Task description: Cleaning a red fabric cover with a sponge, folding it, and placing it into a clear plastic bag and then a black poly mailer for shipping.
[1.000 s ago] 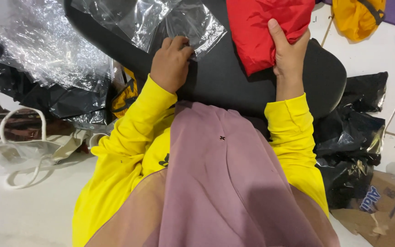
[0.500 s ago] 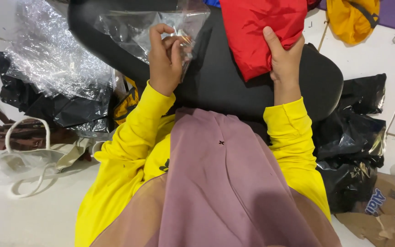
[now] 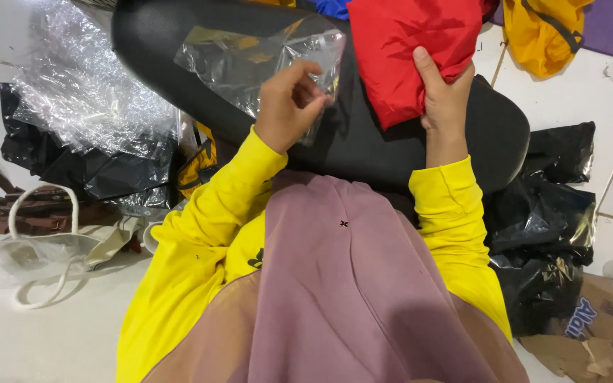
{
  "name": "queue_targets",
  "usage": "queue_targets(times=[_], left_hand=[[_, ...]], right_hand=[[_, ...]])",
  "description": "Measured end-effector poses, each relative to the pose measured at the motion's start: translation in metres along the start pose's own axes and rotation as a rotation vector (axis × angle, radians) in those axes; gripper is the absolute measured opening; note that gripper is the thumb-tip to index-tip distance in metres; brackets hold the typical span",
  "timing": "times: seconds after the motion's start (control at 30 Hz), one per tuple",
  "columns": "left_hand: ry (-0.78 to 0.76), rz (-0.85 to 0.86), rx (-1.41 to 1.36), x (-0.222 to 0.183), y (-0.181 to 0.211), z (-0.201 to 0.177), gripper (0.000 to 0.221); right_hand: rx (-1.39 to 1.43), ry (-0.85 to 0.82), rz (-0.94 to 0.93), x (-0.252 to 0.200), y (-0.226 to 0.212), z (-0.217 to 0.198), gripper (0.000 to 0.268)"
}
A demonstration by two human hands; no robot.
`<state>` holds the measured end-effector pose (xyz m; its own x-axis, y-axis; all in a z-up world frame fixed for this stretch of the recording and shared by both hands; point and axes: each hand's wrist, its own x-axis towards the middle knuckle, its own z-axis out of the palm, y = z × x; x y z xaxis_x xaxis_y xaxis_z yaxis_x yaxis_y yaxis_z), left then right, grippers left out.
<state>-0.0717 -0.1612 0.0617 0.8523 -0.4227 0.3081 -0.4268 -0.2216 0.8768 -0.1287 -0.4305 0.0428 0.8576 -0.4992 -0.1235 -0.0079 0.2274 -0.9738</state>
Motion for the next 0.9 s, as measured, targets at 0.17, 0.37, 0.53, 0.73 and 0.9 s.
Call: queue_targets(times=[0.17,0.37,0.53,0.73,0.9], left_hand=[[-0.180,0.022,0.141,0.005,-0.035,0.040,0.039],[-0.245,0.106,0.227,0.009,-0.036,0.051,0.046],[-0.256,0.073,0.214,0.009,-0.052,0.045,0.020],[-0.115,0.108,0.231,0.012,-0.040,0.041,0.027],[-0.078,0.206,0.386,0.015,-0.038,0.048,0.023]], right_hand=[[0.368,-0.082,-0.193,0.003,-0.003,-0.017,0.059],[0.309,-0.252,-0.126,-0.017,-0.031,-0.008,0.051],[-0.262,-0.127,-0.072,-0.015,-0.033,0.000,0.056],[-0.605,-0.068,-0.137,-0.030,-0.059,-0.005,0.070],[-0.524,-0.241,-0.381,-0.041,-0.085,0.009,0.056]])
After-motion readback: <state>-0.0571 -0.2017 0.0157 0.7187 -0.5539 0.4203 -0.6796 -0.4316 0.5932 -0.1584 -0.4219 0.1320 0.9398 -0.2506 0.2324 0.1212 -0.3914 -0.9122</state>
